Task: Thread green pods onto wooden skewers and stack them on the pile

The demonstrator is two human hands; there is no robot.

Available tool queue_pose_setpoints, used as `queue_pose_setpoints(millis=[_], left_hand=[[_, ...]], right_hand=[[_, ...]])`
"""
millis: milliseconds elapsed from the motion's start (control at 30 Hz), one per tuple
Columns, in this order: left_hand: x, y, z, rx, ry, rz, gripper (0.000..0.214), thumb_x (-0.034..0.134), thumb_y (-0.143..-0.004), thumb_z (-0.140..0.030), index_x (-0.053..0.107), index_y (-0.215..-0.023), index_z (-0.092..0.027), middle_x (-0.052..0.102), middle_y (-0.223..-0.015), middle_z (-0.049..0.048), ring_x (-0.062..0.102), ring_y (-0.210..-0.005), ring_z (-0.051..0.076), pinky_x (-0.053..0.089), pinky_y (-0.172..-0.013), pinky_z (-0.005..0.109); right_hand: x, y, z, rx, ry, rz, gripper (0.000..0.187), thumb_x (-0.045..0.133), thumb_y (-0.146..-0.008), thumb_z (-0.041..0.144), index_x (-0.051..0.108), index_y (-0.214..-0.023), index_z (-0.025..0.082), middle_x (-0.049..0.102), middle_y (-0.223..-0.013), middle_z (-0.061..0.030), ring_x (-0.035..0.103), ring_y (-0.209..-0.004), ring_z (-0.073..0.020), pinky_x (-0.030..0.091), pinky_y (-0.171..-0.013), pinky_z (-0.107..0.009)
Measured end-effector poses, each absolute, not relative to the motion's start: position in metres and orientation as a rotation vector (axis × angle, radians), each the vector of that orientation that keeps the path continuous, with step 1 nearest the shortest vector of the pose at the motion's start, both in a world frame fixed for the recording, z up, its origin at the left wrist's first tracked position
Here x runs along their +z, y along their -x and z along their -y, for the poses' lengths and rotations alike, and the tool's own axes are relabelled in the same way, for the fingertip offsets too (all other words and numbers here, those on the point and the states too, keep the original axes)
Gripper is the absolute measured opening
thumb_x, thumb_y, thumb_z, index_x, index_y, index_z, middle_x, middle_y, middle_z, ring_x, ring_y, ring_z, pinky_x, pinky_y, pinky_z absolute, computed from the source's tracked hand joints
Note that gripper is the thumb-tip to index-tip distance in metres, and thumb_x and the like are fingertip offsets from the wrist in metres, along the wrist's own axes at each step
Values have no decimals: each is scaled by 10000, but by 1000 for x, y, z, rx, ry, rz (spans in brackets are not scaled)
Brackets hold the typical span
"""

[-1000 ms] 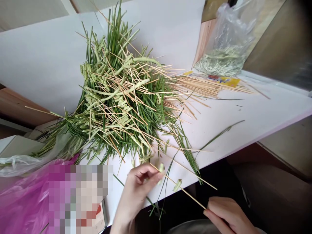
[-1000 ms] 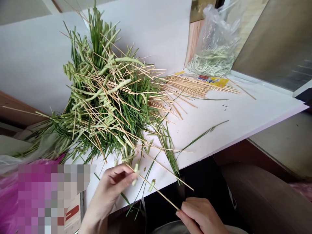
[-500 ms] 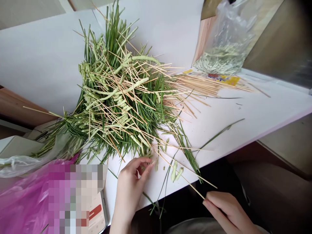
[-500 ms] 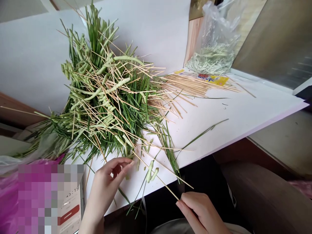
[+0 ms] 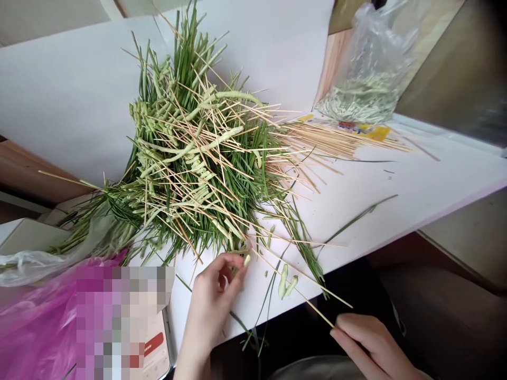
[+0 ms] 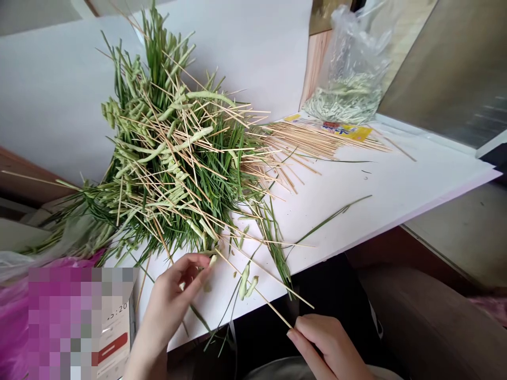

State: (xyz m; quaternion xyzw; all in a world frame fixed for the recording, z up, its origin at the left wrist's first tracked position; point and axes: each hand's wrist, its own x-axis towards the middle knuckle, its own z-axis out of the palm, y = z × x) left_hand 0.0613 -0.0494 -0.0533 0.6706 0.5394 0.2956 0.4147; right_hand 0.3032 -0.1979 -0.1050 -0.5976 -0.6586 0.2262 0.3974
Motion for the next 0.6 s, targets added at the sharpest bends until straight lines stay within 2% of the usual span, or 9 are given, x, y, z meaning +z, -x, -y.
queue_pose_setpoints(millis=[100, 200, 333, 600], left_hand=[[-51, -54, 48, 920, -1322, -1154, 174, 769, -854, -335, 724, -980, -223, 661, -856, 11, 575, -730, 119, 464, -609, 184], [-51, -53, 47, 969, -1144, -1114, 261, 849, -791, -329, 763, -1009, -213, 655, -822, 10, 532, -683, 88, 439, -562, 141], [-54, -55, 47, 989, -1070, -1116, 295, 898, -726, -381, 809, -945, -203, 651, -760, 7, 515, -627, 74, 448, -541, 138], [-53, -54, 46, 974, -1061, -1100, 254, 897, -731, -372, 814, -905, -207, 647, -755, 2, 523, -619, 73, 463, -536, 148]], right_hand=[[-104, -303, 199, 587, 1523, 1696, 637, 308, -1111, 542, 524, -606, 220, 477, -534, 10, 448, -458, -144, 403, -490, -246], [-103, -303, 199, 610, 1511, 1721, 622, 318, -1113, 528, 566, -636, 215, 507, -551, 4, 464, -459, -140, 418, -502, -233], [-105, -304, 200, 621, 1509, 1752, 610, 312, -1118, 506, 576, -655, 210, 534, -570, -2, 479, -462, -133, 428, -506, -219], [-105, -304, 202, 587, 1512, 1779, 599, 312, -1119, 503, 578, -668, 211, 536, -574, 3, 484, -461, -130, 434, -515, -213]])
